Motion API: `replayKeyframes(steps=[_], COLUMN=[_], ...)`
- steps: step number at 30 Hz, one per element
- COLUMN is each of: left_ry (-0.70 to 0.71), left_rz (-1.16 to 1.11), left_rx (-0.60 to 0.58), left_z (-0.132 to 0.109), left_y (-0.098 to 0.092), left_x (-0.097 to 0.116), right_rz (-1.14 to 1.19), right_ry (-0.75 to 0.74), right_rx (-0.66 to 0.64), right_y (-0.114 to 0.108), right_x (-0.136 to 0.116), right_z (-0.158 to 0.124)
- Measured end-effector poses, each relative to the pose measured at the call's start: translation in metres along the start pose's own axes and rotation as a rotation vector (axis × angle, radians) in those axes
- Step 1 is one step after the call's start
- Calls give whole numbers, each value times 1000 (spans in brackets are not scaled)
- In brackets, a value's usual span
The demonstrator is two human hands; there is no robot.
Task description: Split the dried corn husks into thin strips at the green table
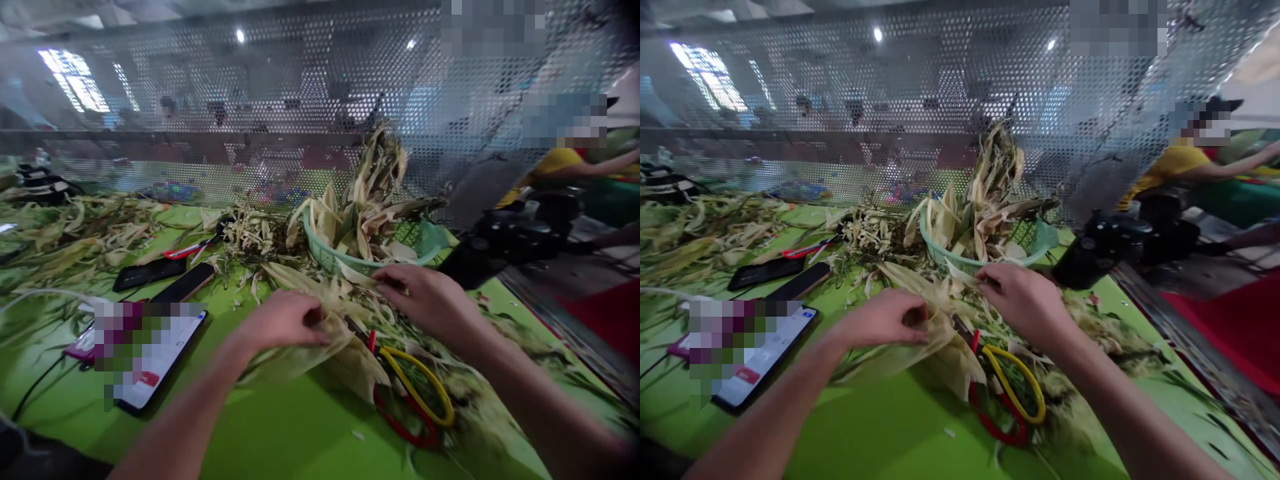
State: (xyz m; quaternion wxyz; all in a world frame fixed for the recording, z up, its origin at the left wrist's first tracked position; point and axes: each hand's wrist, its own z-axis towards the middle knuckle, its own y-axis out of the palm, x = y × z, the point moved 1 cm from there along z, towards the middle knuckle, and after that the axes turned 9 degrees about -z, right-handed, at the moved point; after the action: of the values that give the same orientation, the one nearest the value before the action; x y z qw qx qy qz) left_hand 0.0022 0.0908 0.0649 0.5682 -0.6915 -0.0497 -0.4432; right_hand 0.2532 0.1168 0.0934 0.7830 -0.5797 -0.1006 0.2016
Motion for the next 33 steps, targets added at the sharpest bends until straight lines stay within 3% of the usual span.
replayKeyframes(steps=[3, 6, 8, 12, 19, 21, 23, 26, 28, 30, 33], left_ry=[-15, -78, -114, -96, -41, -21, 26, 101, 96, 38, -140], left_rz=[41, -100, -229, -414, -603, -628, -606, -529, -545, -651, -857], left_rx=[1, -2, -8, -17, 145, 252, 440, 759, 875, 850, 555], left_z=[1, 3, 3, 2, 6, 6, 3, -3, -5, -3, 6], left_y=[6, 4, 0, -4, -5, -8, -12, -19, -19, -15, -1], left_x=[-2, -7, -9, -7, 0, 4, 9, 15, 14, 10, 3], right_rz=[-151, -169, -47, 277, 642, 714, 842, 1063, 1170, 1250, 1344], right_ry=[-3, -70, -148, -236, -19, 30, 96, 232, 320, 374, 406], right_rx=[-64, -13, -4, -145, -234, -248, -226, -130, -45, 18, 48], right_y=[1, 2, 3, 10, 24, 26, 28, 32, 34, 36, 37], right_x=[2, -7, -17, -37, -45, -44, -42, -37, -35, -33, -35], right_z=[-1, -3, -5, -9, -12, -12, -11, -9, -7, -7, -8])
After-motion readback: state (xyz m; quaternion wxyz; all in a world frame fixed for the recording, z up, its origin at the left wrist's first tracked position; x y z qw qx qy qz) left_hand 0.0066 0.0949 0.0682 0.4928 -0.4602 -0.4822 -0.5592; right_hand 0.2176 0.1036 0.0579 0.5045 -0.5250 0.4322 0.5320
